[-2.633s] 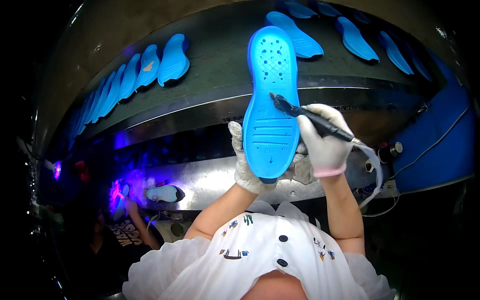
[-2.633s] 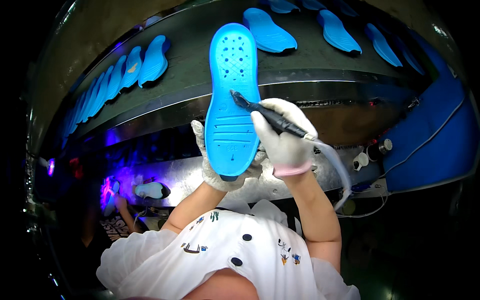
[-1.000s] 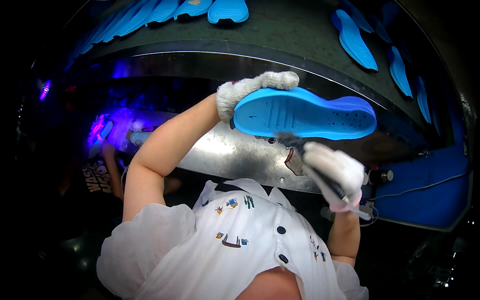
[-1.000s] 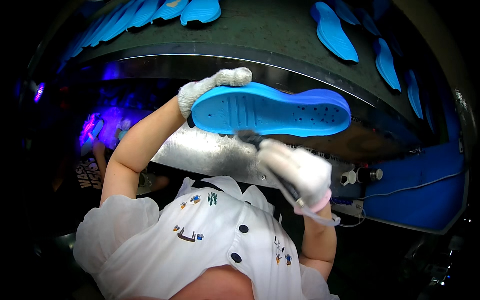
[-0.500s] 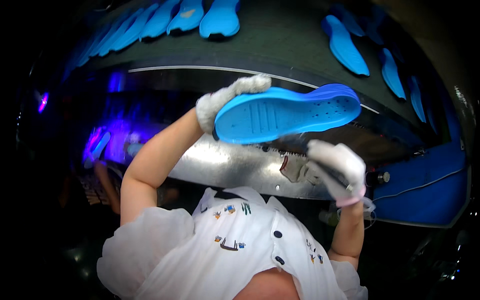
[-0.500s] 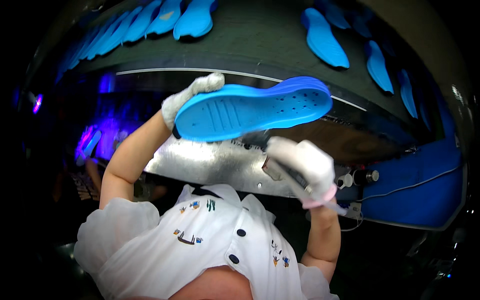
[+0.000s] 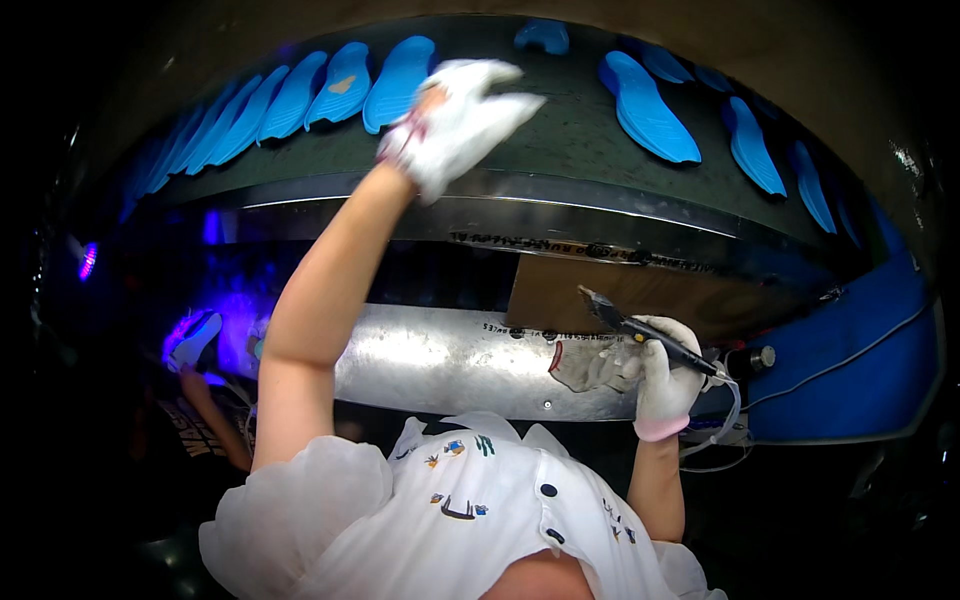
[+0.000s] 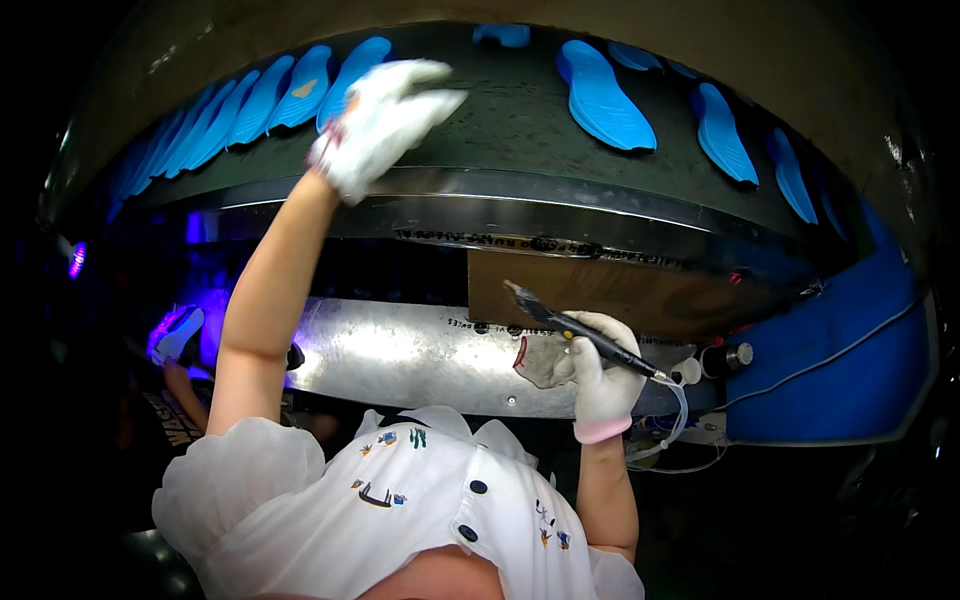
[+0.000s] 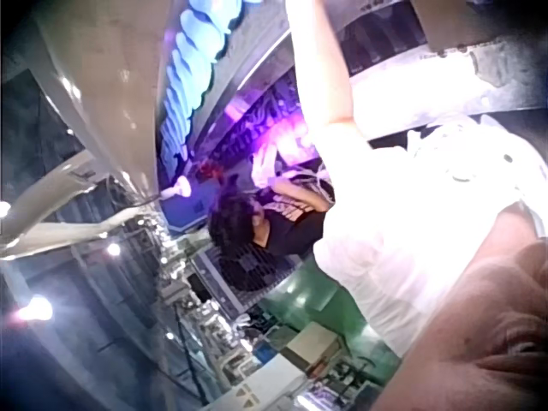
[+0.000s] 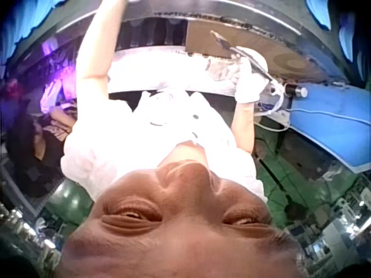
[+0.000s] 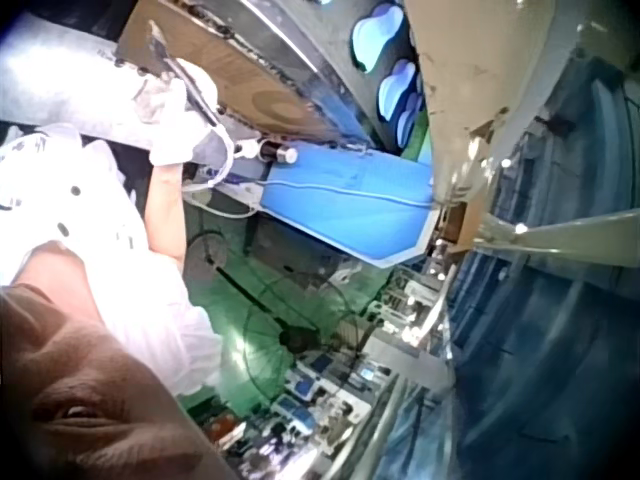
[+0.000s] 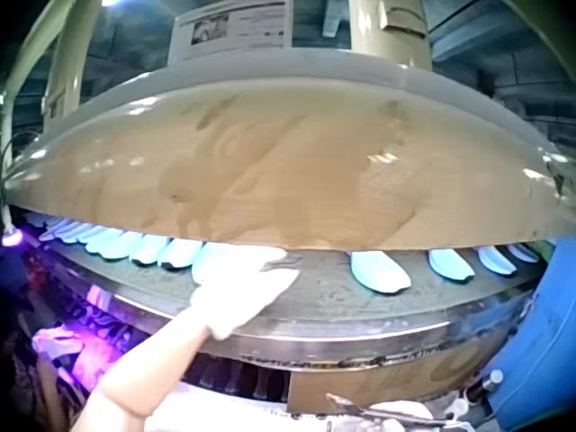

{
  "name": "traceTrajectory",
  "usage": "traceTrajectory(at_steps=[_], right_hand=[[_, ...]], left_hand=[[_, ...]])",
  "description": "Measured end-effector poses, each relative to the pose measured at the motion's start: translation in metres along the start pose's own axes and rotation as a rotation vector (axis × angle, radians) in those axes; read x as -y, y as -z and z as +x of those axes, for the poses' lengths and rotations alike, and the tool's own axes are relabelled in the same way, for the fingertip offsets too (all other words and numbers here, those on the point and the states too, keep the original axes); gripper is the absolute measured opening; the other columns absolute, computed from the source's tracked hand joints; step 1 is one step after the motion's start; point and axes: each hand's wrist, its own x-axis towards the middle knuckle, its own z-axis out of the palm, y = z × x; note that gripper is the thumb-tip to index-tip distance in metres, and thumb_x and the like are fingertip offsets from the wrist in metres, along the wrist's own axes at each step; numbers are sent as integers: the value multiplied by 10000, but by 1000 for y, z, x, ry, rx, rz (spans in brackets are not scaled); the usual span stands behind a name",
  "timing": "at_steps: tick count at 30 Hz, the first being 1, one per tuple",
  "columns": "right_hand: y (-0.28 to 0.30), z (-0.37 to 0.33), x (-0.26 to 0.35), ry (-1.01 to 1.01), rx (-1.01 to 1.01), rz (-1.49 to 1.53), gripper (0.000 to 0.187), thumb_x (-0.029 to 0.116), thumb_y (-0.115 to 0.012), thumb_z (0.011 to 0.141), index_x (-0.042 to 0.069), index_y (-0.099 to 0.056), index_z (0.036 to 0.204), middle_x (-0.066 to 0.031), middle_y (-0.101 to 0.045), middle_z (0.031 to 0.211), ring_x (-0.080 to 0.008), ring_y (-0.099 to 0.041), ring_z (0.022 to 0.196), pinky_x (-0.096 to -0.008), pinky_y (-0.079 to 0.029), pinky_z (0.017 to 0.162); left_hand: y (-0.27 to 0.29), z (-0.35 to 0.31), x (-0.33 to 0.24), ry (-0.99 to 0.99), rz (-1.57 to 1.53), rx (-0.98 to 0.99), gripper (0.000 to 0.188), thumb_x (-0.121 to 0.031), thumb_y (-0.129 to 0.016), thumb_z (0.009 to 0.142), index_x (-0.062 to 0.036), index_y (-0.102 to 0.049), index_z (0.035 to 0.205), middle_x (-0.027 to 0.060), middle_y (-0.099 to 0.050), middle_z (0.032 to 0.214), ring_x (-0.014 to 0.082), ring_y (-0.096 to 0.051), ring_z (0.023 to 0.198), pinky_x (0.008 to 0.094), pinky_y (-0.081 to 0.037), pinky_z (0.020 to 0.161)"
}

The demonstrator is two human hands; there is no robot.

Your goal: The person applies adhesive to blue shoe soles using a brush, retrieves soles from a conveyor belt, and sets them back onto the belt.

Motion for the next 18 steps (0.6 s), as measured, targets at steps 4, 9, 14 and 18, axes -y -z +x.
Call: traceTrajectory(at_steps=[4, 9, 14, 18], right_hand=[[10, 5, -14, -136, -181, -1, 213, -79, -608, 923, -51, -625, 1134, -138, -716, 976, -103, -632, 613, -218, -541, 589], [5, 12, -28, -103, -244, 87, 230, -49, -641, 934, -50, -623, 1163, -143, -716, 977, -111, -668, 714, -201, -525, 603], [11, 18, -36, -136, -261, 89, 254, 93, -667, 974, -25, -629, 1197, -58, -665, 930, -73, -592, 695, -193, -458, 549], [20, 25, -41, -145, -244, 354, 247, 97, -658, 975, -42, -633, 1177, -62, -665, 909, -86, -611, 691, -222, -496, 559]], left_hand=[[24, -50, 39, 304, 575, -64, 507, -431, -638, 940, -141, -643, 1356, 143, -595, 1429, 353, -566, 1308, 437, -459, 1098], [27, -56, 72, 137, 418, -215, 361, -365, -643, 948, -84, -719, 1162, 126, -621, 1380, 337, -604, 1239, 422, -482, 1047], [27, -127, 47, 156, 73, -436, 367, -398, -648, 977, -55, -756, 1050, 178, -518, 1497, 329, -590, 1287, 435, -474, 1087], [36, -179, 8, 314, -1089, -817, 671, -622, -497, 978, -51, -581, 1320, 195, -385, 1600, 351, -559, 1332, 525, -446, 1129]])
